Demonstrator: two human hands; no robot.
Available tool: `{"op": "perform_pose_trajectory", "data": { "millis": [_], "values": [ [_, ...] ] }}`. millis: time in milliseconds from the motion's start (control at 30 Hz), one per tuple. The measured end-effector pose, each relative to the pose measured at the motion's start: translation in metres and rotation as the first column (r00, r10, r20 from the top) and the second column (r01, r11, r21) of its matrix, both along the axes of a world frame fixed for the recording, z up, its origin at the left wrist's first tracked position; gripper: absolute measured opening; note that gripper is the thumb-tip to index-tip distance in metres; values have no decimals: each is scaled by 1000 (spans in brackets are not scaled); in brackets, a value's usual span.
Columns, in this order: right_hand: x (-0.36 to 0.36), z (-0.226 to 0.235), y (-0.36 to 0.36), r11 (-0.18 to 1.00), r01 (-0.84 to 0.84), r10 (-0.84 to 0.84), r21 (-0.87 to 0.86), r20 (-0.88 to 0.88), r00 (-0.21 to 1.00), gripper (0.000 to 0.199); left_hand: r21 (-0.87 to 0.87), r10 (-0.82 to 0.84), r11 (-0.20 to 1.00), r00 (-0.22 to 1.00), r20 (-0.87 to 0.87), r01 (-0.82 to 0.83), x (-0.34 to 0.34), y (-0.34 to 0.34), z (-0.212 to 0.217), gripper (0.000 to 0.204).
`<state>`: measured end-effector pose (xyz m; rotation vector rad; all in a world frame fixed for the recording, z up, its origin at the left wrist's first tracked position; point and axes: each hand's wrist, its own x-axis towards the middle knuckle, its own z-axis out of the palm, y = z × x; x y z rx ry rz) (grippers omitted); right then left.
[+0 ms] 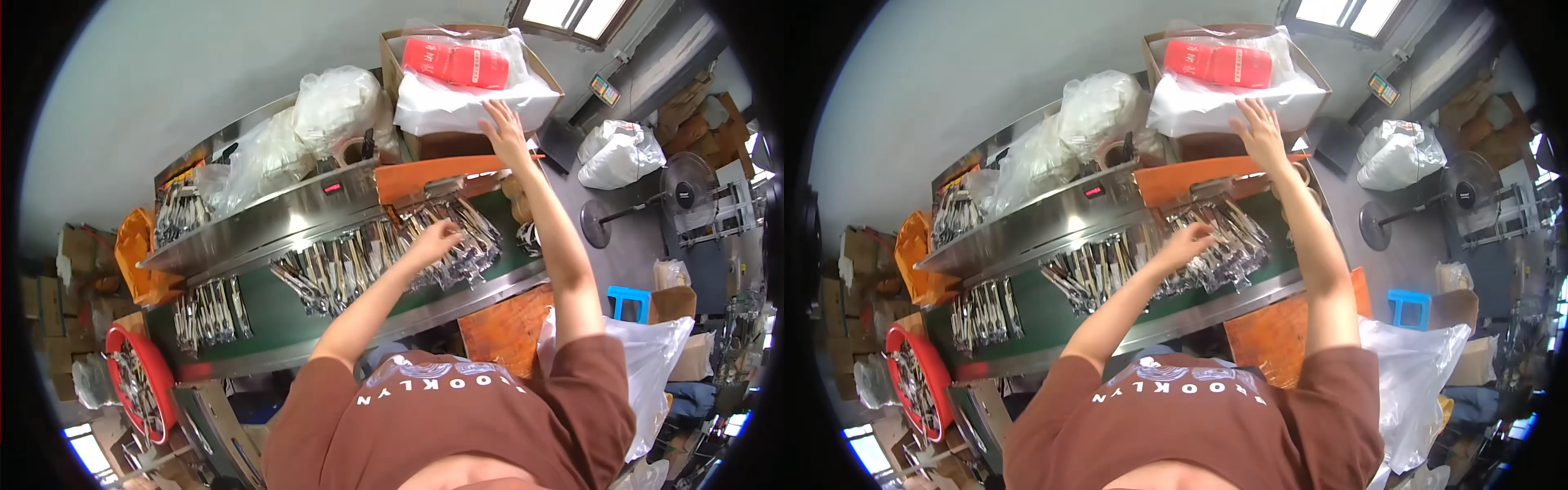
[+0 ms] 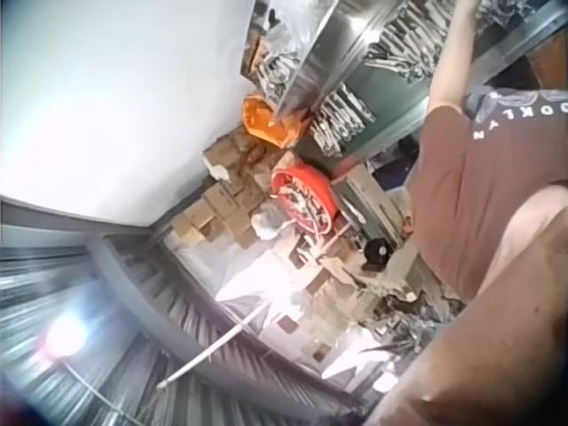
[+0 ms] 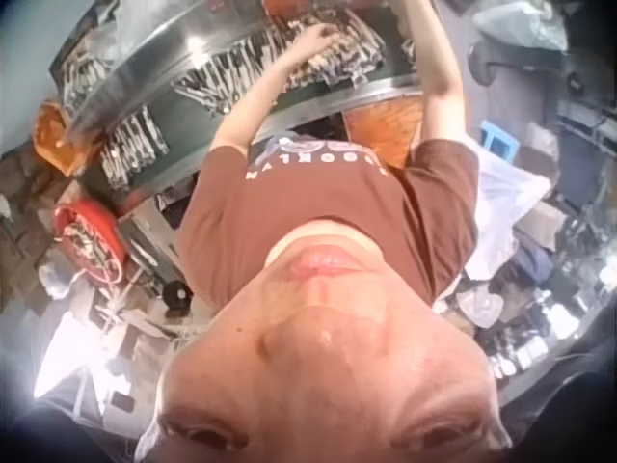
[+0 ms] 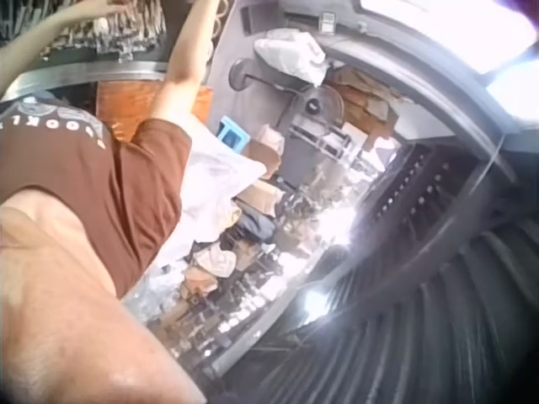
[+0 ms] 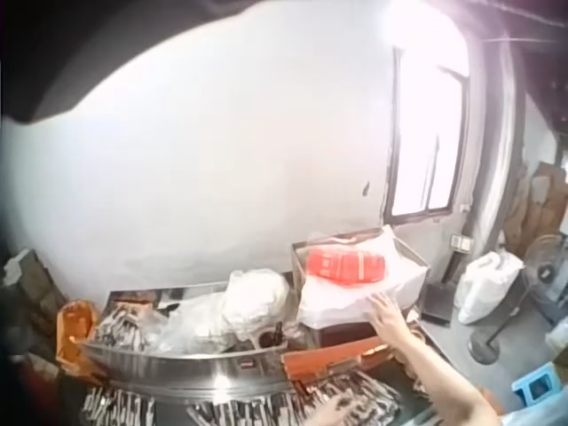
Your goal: Packaging metal handles into bags and inspecting wallets at a factory production line.
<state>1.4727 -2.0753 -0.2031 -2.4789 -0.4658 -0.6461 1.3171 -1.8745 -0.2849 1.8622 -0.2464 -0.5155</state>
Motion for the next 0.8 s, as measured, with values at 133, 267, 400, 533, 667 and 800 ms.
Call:
{"op": "perform_pose_trajectory", "data": {
  "millis": [133, 267, 400, 533, 667, 800],
  "values": [
    [114, -17, -9, 948, 36, -184, -316, -452, 873, 42, -173, 192, 958, 958, -212, -230, 21, 79, -12, 39],
    [152, -24, -37, 993, 112, -119, -42, -409, 905, 30, -265, 330, 890, 925, -188, -371, 34, 113, -14, 31],
    [149, -1, -11, 973, 231, -215, 6, -339, 916, 35, -319, 288, 880, 930, -229, -351, 43, 99, -3, 39],
    [84, 40, 60, 881, 107, 44, 461, -305, 951, 36, -424, 280, 850, 950, -135, -311, 60, 52, 31, 45],
    [-10, 84, 90, 687, 116, 310, 718, -433, 846, 32, -697, 430, 626, 901, -65, -349, 62, 6, 61, 49],
    [-69, 104, 82, 820, -99, 246, 564, -191, 950, 30, -897, 281, 418, 960, -22, -143, 28, -7, 114, 42]
  ]
}}
